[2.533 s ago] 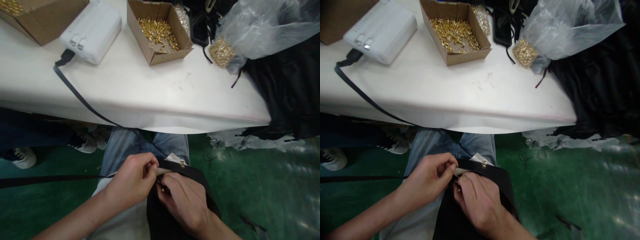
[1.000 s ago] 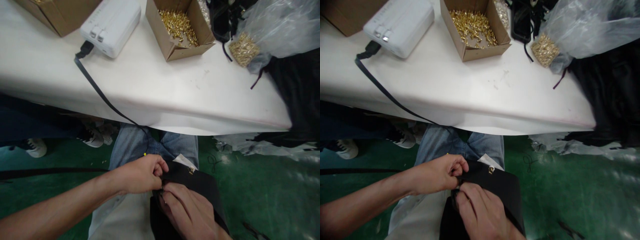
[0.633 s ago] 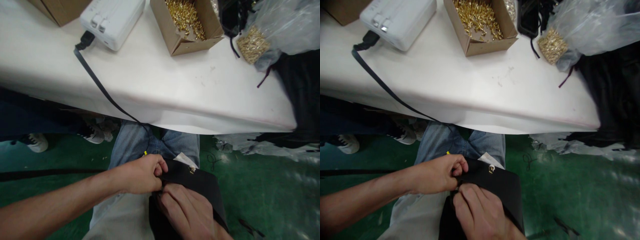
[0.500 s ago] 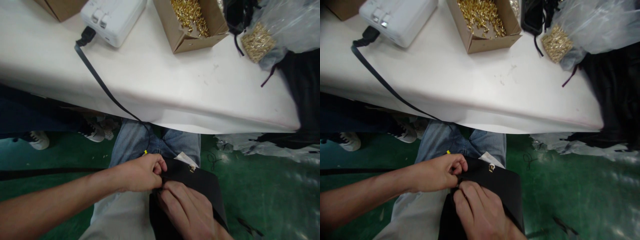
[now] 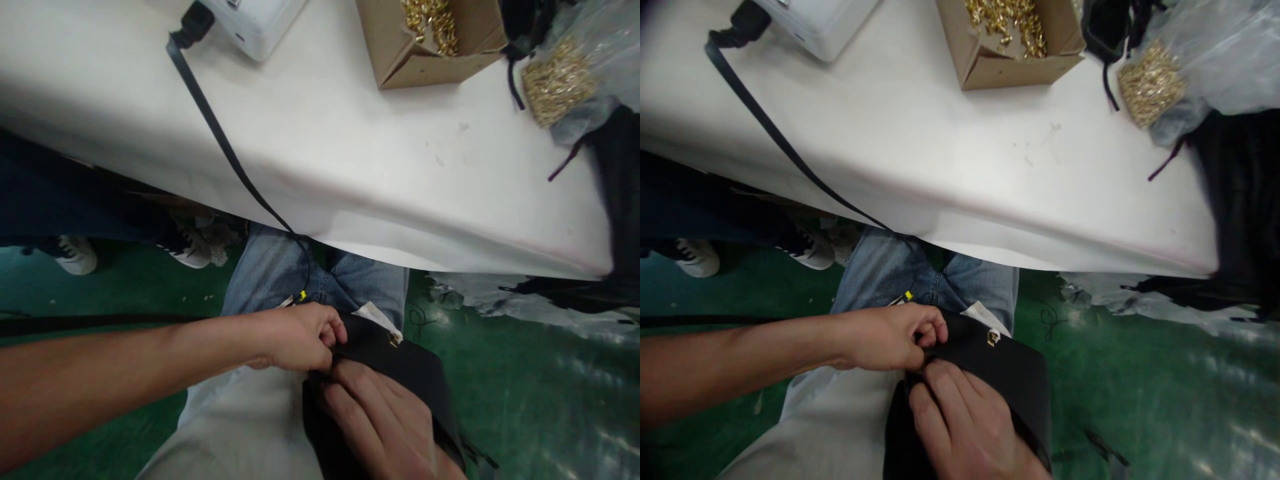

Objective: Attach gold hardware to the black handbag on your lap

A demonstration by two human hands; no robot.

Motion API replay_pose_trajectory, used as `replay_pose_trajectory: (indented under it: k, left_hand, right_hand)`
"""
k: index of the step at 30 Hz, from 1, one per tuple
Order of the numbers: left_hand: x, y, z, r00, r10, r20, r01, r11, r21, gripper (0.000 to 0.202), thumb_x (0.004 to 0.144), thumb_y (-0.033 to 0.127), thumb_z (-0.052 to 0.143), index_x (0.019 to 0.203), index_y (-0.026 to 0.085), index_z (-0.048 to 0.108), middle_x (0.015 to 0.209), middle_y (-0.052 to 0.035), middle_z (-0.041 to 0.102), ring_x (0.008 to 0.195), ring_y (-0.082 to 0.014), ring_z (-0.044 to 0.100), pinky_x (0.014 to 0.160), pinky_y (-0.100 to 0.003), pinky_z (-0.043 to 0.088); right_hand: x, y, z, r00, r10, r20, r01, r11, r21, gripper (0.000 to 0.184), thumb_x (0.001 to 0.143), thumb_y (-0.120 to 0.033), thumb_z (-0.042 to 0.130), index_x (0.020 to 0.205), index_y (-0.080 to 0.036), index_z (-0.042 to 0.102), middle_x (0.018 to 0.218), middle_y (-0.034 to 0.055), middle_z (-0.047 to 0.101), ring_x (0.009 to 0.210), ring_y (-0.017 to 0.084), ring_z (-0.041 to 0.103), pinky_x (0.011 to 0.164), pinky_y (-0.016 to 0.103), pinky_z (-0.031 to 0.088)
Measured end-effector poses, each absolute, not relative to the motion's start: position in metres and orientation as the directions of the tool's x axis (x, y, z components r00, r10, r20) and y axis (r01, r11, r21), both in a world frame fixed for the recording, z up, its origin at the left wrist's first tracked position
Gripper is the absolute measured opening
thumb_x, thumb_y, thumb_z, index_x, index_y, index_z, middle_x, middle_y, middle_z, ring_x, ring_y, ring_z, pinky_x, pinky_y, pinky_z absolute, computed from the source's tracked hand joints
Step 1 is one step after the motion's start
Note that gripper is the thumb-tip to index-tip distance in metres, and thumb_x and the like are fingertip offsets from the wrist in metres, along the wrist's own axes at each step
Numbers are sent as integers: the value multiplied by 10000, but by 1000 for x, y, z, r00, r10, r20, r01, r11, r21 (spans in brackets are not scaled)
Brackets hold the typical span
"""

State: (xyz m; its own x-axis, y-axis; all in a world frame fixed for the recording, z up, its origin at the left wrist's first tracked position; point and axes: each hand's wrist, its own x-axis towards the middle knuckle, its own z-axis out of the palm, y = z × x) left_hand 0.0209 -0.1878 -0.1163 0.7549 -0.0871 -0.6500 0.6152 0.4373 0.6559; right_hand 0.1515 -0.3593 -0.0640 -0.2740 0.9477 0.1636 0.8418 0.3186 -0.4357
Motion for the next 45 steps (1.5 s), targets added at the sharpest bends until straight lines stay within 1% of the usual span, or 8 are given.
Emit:
replay_pose_trajectory:
  k: [2,6,11,17,23,29,35,45]
  left_hand:
    - [21,-188,-116,756,-88,-649,608,461,646,492,566,87,621,1043,208,640,766,87,535,627,-119,465,530,-271,286]
    - [21,-189,-116,766,-79,-638,599,448,663,509,546,54,595,1027,214,647,767,83,545,638,-125,475,538,-263,307]
    - [22,-190,-114,747,-70,-661,627,404,666,511,566,35,594,1038,224,644,820,72,569,694,-139,508,574,-266,351]
    - [19,-185,-115,792,-88,-604,555,516,652,488,694,84,652,1167,203,642,888,55,546,793,-143,527,662,-258,379]
    - [9,-176,-113,858,-142,-495,456,655,602,560,813,168,736,1357,211,609,1165,-11,601,1143,-181,601,959,-286,462]
    - [-3,-169,-111,924,-146,-355,324,790,520,587,850,276,760,1398,209,563,1325,-56,620,1106,-187,630,1006,-357,477]
    - [-14,-179,-104,963,104,-248,197,355,914,655,853,-38,508,1444,243,521,1359,-61,621,1299,-205,573,1171,-429,445]
    - [-16,-183,-100,971,239,21,-1,-82,997,675,922,-58,483,1527,238,528,1400,-68,679,1338,-206,623,1198,-383,503]
  right_hand:
    - [152,-360,-64,-245,951,186,846,304,-438,316,1129,-116,413,1162,-126,727,1058,133,805,1002,220,779,861,288,610]
    - [154,-360,-61,-275,959,64,852,274,-447,295,1140,-146,427,1218,-117,710,1037,119,801,896,205,777,763,284,605]
    - [156,-360,-63,-239,969,59,864,240,-442,254,1133,-154,500,1285,-74,687,1132,137,816,987,223,798,890,305,621]
    - [151,-357,-66,-122,992,38,889,127,-439,125,1113,-138,539,1154,-161,655,892,46,751,717,179,724,633,325,540]
    - [150,-352,-59,-66,997,47,889,80,-451,150,1098,-115,534,1175,-165,652,951,56,774,783,167,753,689,297,565]
    - [157,-354,-58,-27,998,53,886,48,-460,149,1069,-111,604,1204,-156,651,877,25,714,707,151,693,653,295,534]
    - [161,-352,-51,-61,998,-3,894,54,-444,90,1072,-116,590,1065,-174,659,893,43,667,718,162,641,654,313,498]
    - [170,-339,-47,-168,986,23,915,164,-368,124,1064,-66,540,1089,-138,637,858,52,646,722,180,604,656,327,498]
